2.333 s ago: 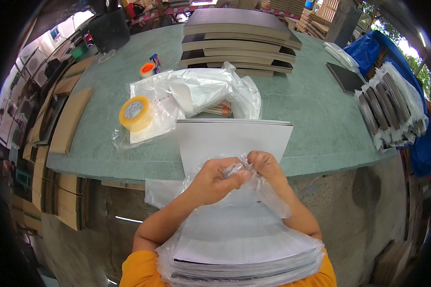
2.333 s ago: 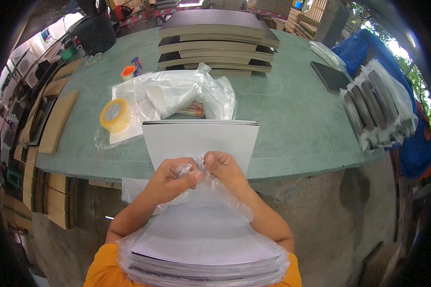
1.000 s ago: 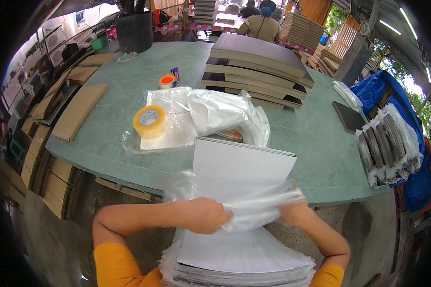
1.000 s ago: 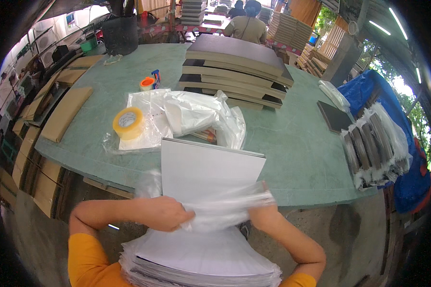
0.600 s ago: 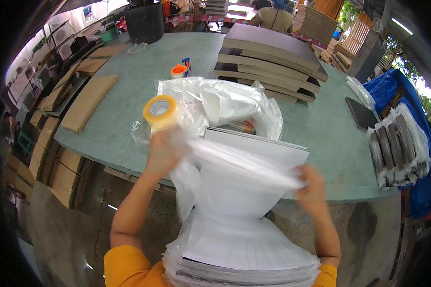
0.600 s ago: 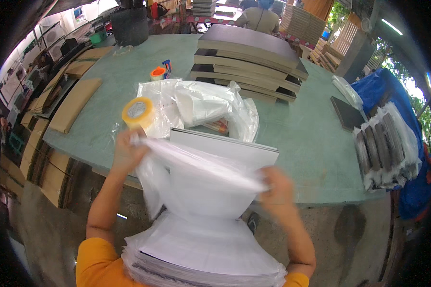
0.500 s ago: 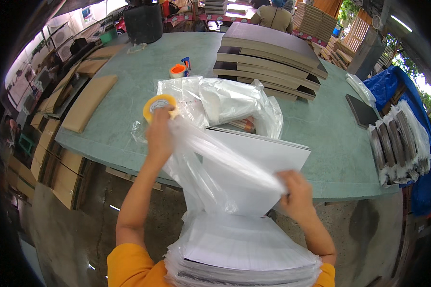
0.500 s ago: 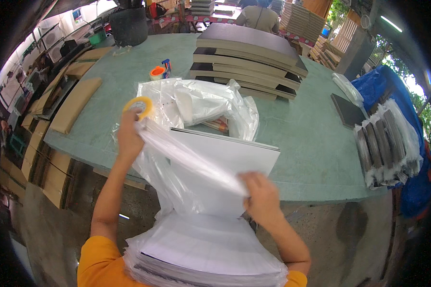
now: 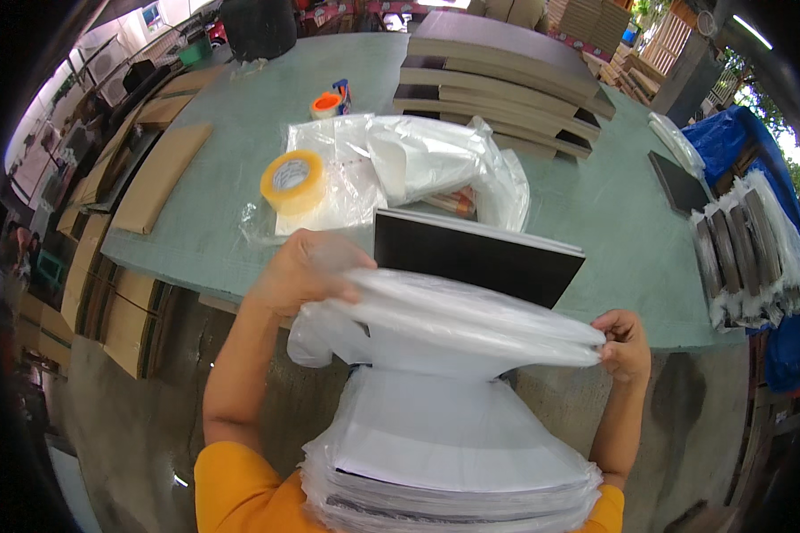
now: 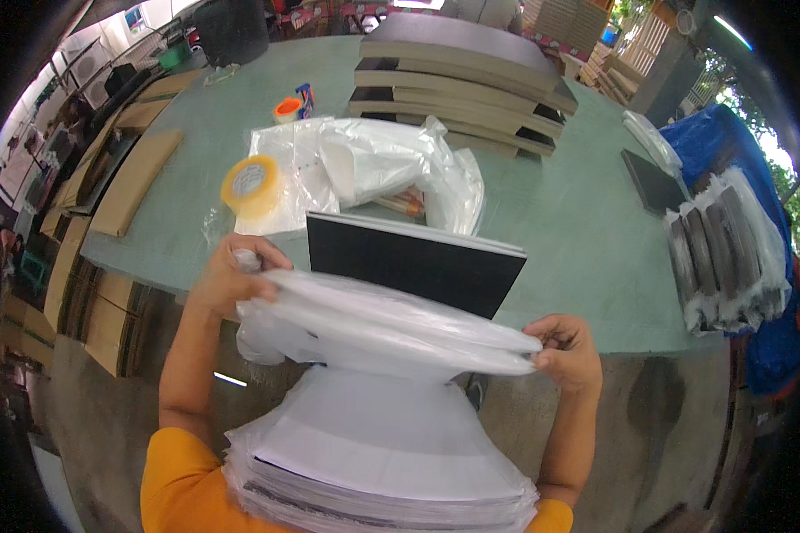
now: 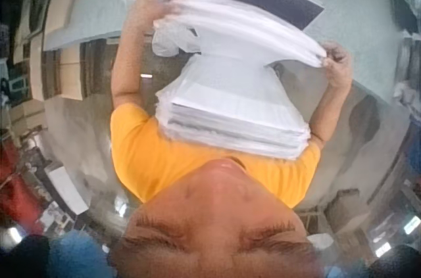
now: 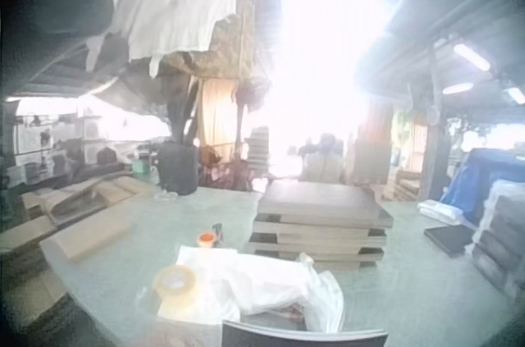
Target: The person wraps individual black panels in plastic bags, adds a white protective sheet, and stacks them.
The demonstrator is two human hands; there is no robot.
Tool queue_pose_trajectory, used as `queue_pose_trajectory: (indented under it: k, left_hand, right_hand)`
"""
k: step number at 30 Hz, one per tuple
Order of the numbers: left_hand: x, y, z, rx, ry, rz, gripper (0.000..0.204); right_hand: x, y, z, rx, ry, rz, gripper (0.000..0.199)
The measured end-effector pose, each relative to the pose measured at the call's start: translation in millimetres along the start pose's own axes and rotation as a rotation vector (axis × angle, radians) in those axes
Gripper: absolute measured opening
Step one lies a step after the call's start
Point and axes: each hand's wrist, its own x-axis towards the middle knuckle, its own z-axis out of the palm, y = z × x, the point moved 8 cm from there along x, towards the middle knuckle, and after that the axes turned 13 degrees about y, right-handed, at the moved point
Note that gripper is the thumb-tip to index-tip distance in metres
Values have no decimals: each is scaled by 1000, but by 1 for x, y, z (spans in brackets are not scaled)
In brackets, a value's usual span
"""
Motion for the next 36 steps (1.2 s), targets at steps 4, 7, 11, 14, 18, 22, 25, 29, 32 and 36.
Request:
queue_pose_trajectory:
  k: [4,7,11,14,18,22,25,29,32,36]
  left_hand:
    - [-51,-116,8,-391,-294,-533,34]
    - [-95,-207,24,-440,-234,-878,19]
    - [-114,-337,6,-10,83,-904,24]
    - [-90,-315,-10,753,-80,-509,36]
    - [-60,-100,19,684,-273,-270,38]
    - [-112,18,121,-270,-1110,99,28]
    - [-114,-70,162,0,-1029,-14,30]
    - [-77,-266,100,789,-587,-260,28]
    - [-52,-203,128,498,-589,26,29]
    - [6,-36,157,-18,-211,108,37]
  right_hand:
    - [-11,89,18,184,-152,374,17]
    - [-34,239,-9,97,-136,747,21]
    - [-40,350,-38,-527,189,484,25]
    - [-42,346,-52,-888,282,236,22]
    - [-27,119,-3,-582,-150,309,26]
    - [-79,33,124,37,-1131,-20,47]
    - [-76,125,146,-377,-1116,125,58]
    - [-62,262,91,-547,-721,473,59]
    - [-38,226,107,-673,-888,380,67]
    - [7,95,168,-433,-609,-25,50]
